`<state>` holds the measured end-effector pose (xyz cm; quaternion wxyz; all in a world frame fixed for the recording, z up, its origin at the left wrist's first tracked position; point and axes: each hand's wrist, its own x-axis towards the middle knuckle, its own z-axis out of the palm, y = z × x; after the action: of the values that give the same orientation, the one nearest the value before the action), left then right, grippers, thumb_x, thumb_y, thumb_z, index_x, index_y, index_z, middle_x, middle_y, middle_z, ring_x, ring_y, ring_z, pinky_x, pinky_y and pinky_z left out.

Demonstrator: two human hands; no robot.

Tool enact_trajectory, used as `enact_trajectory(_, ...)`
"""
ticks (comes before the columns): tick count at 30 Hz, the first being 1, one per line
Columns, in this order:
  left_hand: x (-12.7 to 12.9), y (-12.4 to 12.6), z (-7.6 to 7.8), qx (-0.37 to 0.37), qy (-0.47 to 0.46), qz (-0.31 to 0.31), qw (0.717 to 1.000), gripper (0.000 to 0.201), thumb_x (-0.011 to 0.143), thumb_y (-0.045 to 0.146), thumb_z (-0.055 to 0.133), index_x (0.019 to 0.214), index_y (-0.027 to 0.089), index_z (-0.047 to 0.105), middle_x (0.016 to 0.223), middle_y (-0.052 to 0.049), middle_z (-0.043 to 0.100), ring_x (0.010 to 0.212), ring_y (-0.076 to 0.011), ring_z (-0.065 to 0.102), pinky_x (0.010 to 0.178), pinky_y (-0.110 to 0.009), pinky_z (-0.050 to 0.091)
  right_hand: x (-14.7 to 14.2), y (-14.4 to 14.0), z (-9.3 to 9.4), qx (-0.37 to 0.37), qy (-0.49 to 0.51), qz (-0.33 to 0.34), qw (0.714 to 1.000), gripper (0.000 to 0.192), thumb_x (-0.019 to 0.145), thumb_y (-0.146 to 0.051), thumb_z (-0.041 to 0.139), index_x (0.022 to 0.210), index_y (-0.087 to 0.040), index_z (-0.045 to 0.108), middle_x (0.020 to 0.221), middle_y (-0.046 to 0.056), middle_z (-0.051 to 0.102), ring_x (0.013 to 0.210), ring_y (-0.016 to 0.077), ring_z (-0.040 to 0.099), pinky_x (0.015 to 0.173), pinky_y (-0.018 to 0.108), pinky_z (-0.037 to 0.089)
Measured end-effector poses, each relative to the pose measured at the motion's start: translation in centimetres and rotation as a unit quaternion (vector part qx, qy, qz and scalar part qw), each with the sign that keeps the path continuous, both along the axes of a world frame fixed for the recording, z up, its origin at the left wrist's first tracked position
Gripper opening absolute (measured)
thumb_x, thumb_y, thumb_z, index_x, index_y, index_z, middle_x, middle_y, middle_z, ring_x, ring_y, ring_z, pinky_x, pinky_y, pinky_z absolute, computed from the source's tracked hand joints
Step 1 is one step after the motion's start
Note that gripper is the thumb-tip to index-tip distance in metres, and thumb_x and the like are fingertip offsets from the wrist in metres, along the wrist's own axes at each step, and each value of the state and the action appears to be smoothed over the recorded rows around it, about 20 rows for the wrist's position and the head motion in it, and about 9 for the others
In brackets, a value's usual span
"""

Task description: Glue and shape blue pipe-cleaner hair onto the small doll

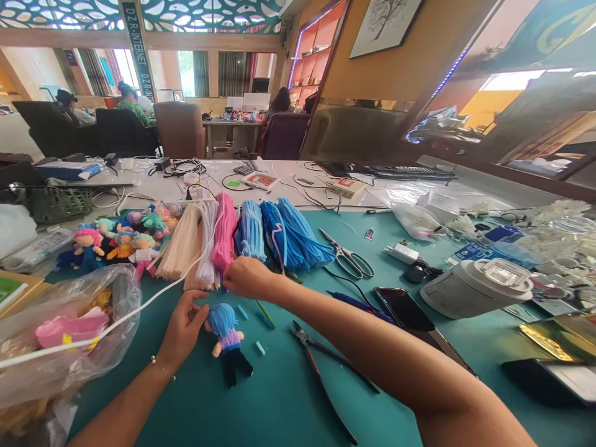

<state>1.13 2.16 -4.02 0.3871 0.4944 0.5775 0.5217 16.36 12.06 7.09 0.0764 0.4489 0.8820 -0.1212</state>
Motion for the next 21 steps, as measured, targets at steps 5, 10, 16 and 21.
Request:
enact_trajectory(5, 0.0, 0.1, 0.4, 0.012, 0.004, -0.006, 1.000, 0.034, 0.075, 0.037, 0.063, 0.101, 0.017, 0.068, 0.067, 0.001, 0.058, 0.064, -0.0188, 0.060, 0.060, -0.030, 0.049, -1.5, -0.2, -2.3, 0.007, 0.000, -0.053, 0.999, 0.027, 0.099, -0.036, 0.059, 0.119, -0.019, 0.063, 0.122, 0.009, 0.064, 0.102, 0.0212, 0.065, 0.088, 0.042, 0.056)
enact_trajectory(10, -0.5, 0.3, -0.1, -0.014, -0.047, -0.067, 0.997, 0.054, 0.078, 0.036, 0.063, 0.128, 0.015, 0.059, 0.072, 0.000, 0.062, 0.063, -0.0180, 0.062, 0.062, -0.032, 0.052, -1.5, 0.1, -3.4, 0.002, 0.018, -0.076, 0.997, 0.022, 0.099, -0.034, 0.059, 0.114, -0.021, 0.065, 0.120, 0.007, 0.066, 0.102, 0.0216, 0.065, 0.087, 0.040, 0.057)
enact_trajectory(16, 0.0, -0.2, 0.2, -0.015, -0.053, -0.042, 0.998, 0.060, 0.077, 0.036, 0.064, 0.132, 0.015, 0.055, 0.074, 0.000, 0.062, 0.061, -0.0177, 0.063, 0.064, -0.033, 0.054, -0.3, -0.7, -3.1, 0.006, 0.052, -0.078, 0.996, 0.023, 0.098, -0.034, 0.061, 0.115, -0.019, 0.065, 0.119, 0.007, 0.066, 0.100, 0.0205, 0.066, 0.085, 0.039, 0.057)
enact_trajectory(21, 0.3, -0.3, -0.3, -0.003, -0.048, -0.030, 0.998, 0.054, 0.078, 0.038, 0.065, 0.128, 0.018, 0.057, 0.075, 0.001, 0.061, 0.061, -0.0167, 0.062, 0.064, -0.032, 0.055, 3.4, 3.0, 0.6, 0.079, 0.086, -0.172, 0.978, 0.028, 0.097, -0.036, 0.061, 0.116, -0.015, 0.064, 0.115, 0.007, 0.067, 0.098, 0.0213, 0.067, 0.084, 0.041, 0.057)
